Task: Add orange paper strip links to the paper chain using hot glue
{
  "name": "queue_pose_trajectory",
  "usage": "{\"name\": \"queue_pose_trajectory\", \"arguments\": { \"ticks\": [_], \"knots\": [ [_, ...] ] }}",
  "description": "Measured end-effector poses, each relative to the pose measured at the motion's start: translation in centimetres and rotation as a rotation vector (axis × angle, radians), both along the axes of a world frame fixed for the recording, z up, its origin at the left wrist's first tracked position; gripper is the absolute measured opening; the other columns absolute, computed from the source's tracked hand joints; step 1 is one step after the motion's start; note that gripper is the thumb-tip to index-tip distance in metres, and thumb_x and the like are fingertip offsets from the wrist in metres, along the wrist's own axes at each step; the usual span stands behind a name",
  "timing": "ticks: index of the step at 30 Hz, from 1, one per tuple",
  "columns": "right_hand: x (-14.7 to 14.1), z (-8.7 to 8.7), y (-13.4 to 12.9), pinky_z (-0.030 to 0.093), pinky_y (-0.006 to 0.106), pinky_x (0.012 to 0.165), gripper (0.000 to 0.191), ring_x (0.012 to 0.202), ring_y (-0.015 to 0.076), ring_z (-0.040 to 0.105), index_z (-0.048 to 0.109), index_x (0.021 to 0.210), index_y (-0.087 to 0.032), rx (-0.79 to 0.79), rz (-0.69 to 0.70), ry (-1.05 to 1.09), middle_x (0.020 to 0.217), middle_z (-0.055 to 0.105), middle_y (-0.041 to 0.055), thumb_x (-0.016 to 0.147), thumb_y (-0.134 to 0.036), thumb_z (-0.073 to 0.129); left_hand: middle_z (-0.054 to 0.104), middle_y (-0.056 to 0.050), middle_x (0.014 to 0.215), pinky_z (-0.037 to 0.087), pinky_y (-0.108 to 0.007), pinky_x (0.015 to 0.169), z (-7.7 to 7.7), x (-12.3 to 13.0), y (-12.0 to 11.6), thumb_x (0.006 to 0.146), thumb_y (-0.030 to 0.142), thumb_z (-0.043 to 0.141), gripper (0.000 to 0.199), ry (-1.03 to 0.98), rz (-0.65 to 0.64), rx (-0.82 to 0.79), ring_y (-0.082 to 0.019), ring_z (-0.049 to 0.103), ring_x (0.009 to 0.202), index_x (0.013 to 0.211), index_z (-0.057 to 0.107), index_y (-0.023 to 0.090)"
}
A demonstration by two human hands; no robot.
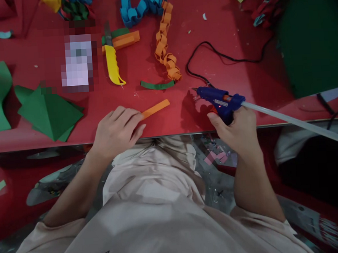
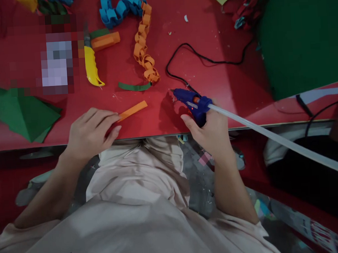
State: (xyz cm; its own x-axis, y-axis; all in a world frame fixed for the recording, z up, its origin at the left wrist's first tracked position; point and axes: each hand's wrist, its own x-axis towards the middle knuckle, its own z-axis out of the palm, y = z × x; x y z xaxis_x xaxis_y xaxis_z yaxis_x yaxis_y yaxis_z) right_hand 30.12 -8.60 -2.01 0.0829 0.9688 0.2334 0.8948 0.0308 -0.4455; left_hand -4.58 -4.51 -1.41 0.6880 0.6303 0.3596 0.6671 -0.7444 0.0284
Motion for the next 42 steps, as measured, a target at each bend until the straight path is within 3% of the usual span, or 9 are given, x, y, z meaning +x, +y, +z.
{"name": "queue_pose_trajectory", "arguments": {
  "ticks": [7,11,12,15,19,23,28,34,42],
  "knots": [
    [0.3,-0.3,-2.0,0.05,0.051,0.091,0.05,0.106,0.0341,0.061,0.065,0.123,-0.018,0.115,-0.048,-0.021,0.113,0.064,0.0158,0.093,-0.058,0.061,0.073,-0.011,0.129,0.048,-0.043,0.077,-0.3,0.1,-0.2,0.101,0.03,0.054,0.035,0.069,-0.038,0.026,-0.03,0.066,0.105,0.131,0.068,0.016],
    [-2.9,-0.7,-4.6,0.044,0.052,0.09,0.034,0.099,0.0321,0.055,0.067,0.112,-0.021,0.645,-0.342,0.004,0.095,0.055,0.0109,0.103,-0.043,0.042,0.069,-0.011,0.14,0.046,-0.045,0.081,-0.5,-0.3,-0.3,0.103,0.031,0.053,0.043,0.059,-0.07,-0.023,-0.032,0.066,0.111,0.141,0.063,0.015],
    [-4.2,-0.7,-5.2,0.044,0.049,0.088,0.03,0.094,0.0297,0.055,0.068,0.111,-0.023,0.719,-0.276,0.013,0.09,0.055,0.0087,0.103,-0.036,0.041,0.068,-0.011,0.142,0.046,-0.046,0.081,-0.5,-0.4,-0.4,0.103,0.032,0.053,0.045,0.061,-0.074,-0.031,-0.032,0.065,0.113,0.144,0.06,0.016],
    [-8.8,-0.1,-5.3,0.044,0.042,0.086,0.032,0.097,0.0259,0.057,0.067,0.126,-0.027,0.394,0.196,-0.059,0.104,0.062,0.0098,0.104,-0.035,0.045,0.064,-0.011,0.148,0.045,-0.047,0.083,-0.6,-0.7,-0.7,0.103,0.033,0.053,0.05,0.078,-0.08,-0.032,-0.032,0.064,0.116,0.15,0.055,0.016],
    [-13.4,0.8,-2.1,0.038,0.041,0.083,0.056,0.103,0.0283,0.051,0.046,0.157,-0.03,-0.021,0.387,-0.27,0.113,0.059,0.0115,0.108,-0.054,0.036,0.065,-0.014,0.145,0.046,-0.048,0.084,-0.6,-1.0,-1.0,0.103,0.039,0.054,0.047,0.106,-0.035,-0.02,-0.033,0.062,0.119,0.142,0.063,0.014],
    [-13.8,0.8,0.4,0.038,0.041,0.084,0.058,0.104,0.0298,0.049,0.041,0.16,-0.033,-0.12,0.355,-0.341,0.113,0.056,0.012,0.108,-0.055,0.028,0.067,-0.014,0.14,0.046,-0.047,0.083,-0.7,-1.4,-1.2,0.104,0.041,0.052,0.048,0.138,-0.006,-0.005,-0.033,0.062,0.117,0.144,0.06,0.015],
    [-12.2,0.6,0.6,0.042,0.044,0.091,0.058,0.108,0.031,0.049,0.039,0.162,-0.022,-0.169,0.192,-0.355,0.116,0.054,0.0149,0.11,-0.041,0.02,0.066,-0.011,0.142,0.046,-0.047,0.085,-0.6,-1.5,-1.1,0.105,0.036,0.049,0.045,0.101,-0.006,-0.057,-0.032,0.062,0.119,0.146,0.058,0.018],
    [-13.0,1.2,-0.1,0.042,0.042,0.09,0.056,0.107,0.0292,0.05,0.044,0.159,-0.028,-0.164,0.256,-0.333,0.115,0.054,0.013,0.11,-0.046,0.023,0.057,-0.017,0.152,0.047,-0.051,0.092,-0.5,0.2,-1.3,0.105,0.043,0.049,0.058,0.027,0.045,-0.106,-0.036,0.059,0.126,0.155,0.047,0.013],
    [-13.5,1.0,-0.5,0.039,0.039,0.087,0.05,0.107,0.0269,0.051,0.05,0.155,-0.036,-0.135,0.292,-0.262,0.112,0.056,0.0098,0.111,-0.042,0.026,0.07,-0.011,0.137,0.048,-0.048,0.083,-1.3,-1.3,-2.3,0.103,0.027,0.053,0.043,0.09,-0.008,0.076,-0.031,0.065,0.115,0.144,0.061,0.015]
  ]
}}
